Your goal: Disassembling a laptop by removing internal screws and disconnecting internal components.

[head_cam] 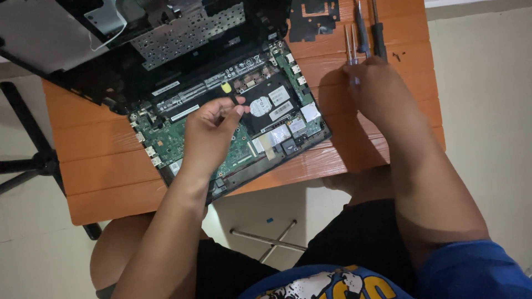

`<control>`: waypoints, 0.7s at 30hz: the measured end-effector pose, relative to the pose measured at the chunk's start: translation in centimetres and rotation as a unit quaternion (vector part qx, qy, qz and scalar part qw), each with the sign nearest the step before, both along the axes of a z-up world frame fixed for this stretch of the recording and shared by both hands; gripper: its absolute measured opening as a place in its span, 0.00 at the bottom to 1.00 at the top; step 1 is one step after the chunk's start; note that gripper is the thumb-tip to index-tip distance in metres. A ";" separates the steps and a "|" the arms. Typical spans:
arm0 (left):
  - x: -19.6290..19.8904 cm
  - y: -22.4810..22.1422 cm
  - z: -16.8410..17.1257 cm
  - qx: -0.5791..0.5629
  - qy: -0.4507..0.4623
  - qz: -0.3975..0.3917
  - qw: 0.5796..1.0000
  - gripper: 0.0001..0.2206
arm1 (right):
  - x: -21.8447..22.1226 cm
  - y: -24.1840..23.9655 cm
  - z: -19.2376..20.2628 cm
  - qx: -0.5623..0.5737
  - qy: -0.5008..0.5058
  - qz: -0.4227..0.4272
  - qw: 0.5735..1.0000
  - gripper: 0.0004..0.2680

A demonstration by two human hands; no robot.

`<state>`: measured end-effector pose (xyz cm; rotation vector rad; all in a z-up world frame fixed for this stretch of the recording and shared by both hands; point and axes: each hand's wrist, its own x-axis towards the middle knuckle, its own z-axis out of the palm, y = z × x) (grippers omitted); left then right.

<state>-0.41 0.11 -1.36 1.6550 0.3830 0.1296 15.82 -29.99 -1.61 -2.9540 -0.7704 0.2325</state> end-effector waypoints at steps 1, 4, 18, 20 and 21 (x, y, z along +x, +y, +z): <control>0.1 -0.1 0.6 -0.001 0.001 0.000 1.000 0.09 | -0.4 0.7 0.9 -0.001 0.001 0.000 1.000 0.10; 0.2 -0.2 1.9 -0.042 0.126 0.018 0.991 0.08 | -0.9 1.9 2.3 0.023 0.066 -0.065 0.995 0.13; 0.2 -0.2 1.1 -0.038 0.099 0.024 0.994 0.07 | -1.3 2.8 4.8 0.111 0.076 -0.093 0.987 0.14; 0.3 -0.1 1.2 -0.027 0.096 0.014 0.995 0.06 | -1.1 1.2 5.6 0.121 0.072 -0.103 0.985 0.12; 0.3 -0.1 1.1 -0.015 0.091 0.006 0.996 0.06 | -1.0 0.3 6.0 0.133 0.065 -0.111 0.983 0.12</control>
